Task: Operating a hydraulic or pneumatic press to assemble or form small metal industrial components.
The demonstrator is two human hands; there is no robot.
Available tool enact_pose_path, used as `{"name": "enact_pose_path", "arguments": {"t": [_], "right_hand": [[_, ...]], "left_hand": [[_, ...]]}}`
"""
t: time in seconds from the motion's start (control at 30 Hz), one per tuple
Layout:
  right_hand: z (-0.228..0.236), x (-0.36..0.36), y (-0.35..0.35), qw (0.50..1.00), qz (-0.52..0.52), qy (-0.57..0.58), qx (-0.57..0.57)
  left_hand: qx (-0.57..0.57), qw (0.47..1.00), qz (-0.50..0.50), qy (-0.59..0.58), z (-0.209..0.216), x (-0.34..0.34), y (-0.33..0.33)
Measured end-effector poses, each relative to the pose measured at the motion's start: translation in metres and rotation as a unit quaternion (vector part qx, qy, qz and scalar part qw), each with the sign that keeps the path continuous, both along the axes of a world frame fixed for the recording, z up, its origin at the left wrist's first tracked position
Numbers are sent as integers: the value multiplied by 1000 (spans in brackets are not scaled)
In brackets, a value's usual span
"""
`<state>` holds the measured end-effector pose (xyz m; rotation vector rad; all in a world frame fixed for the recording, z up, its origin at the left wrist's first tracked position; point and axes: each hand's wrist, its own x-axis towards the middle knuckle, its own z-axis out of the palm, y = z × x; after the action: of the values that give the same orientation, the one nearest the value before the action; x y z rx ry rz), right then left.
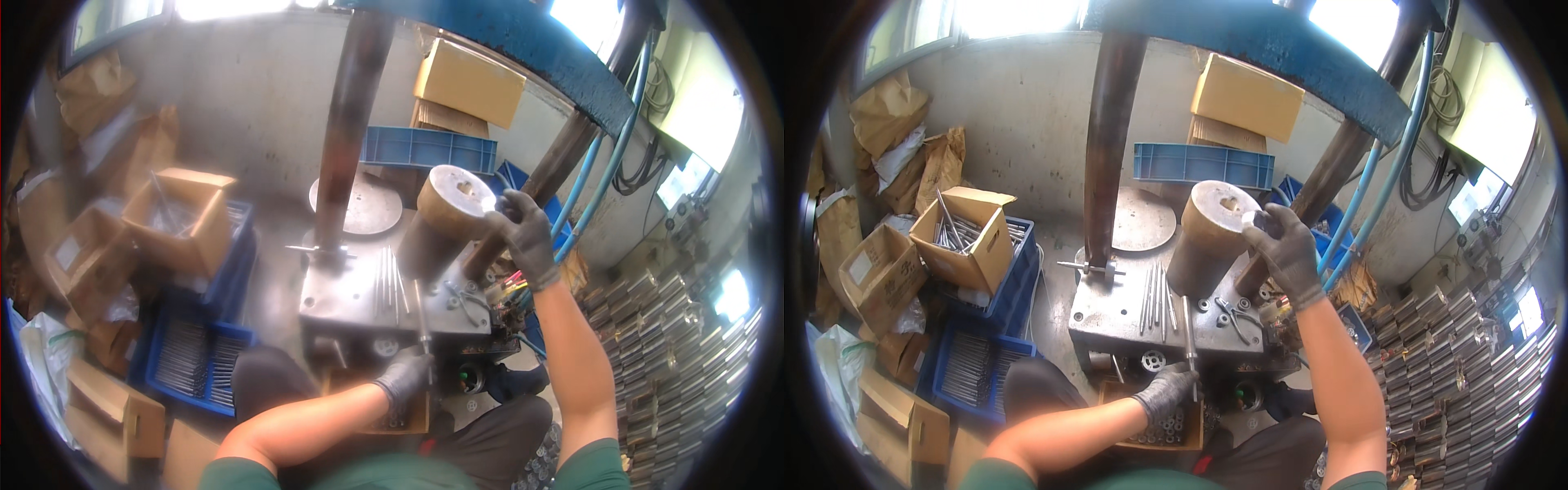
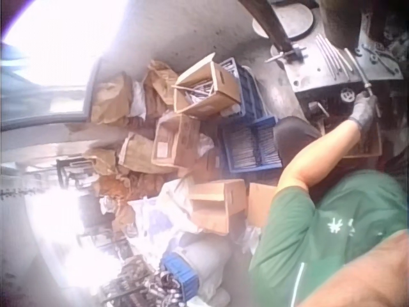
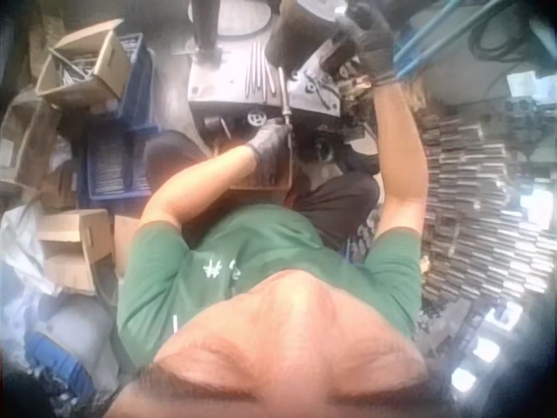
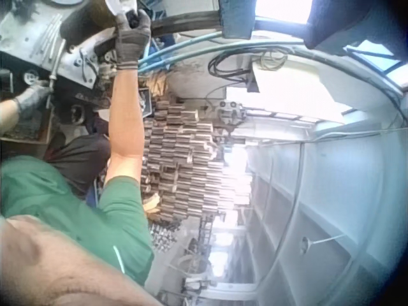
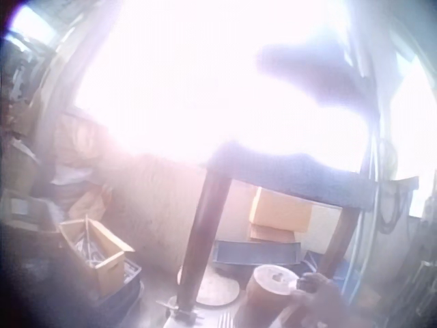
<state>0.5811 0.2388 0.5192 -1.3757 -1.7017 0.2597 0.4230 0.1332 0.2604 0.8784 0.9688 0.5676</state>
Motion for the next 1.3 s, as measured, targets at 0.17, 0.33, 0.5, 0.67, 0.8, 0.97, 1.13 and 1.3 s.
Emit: {"name": "enact_pose_path", "arguments": {"t": [0.17, 0.33, 0.5, 0.67, 0.8, 0.97, 1.13, 1.3], "right_hand": [[3, 14, 76, 995, 30, -93, -37], [7, -9, 95, 983, -12, -179, -51], [12, -6, 93, 979, 2, -193, -58], [32, 16, 42, 952, 30, -302, 21], [41, 52, -40, 890, 158, -421, 72], [25, 119, -173, 847, 105, -519, -55], [14, 170, -282, 851, 21, -502, -153], [-25, 193, -300, 898, -59, -426, -91]], "left_hand": [[-72, 993, 40, -84, 1, 12, 11], [52, 995, 39, 75, -33, 17, 27], [117, 988, 38, 98, -40, 19, 32], [98, 992, 11, 80, -2, 3, 27], [86, 996, -10, 35, -8, -9, 29], [149, 988, 5, 45, -7, -19, 12], [327, 945, 12, 20, 18, -20, 15], [436, 894, 103, 29, 142, -19, 37]]}}
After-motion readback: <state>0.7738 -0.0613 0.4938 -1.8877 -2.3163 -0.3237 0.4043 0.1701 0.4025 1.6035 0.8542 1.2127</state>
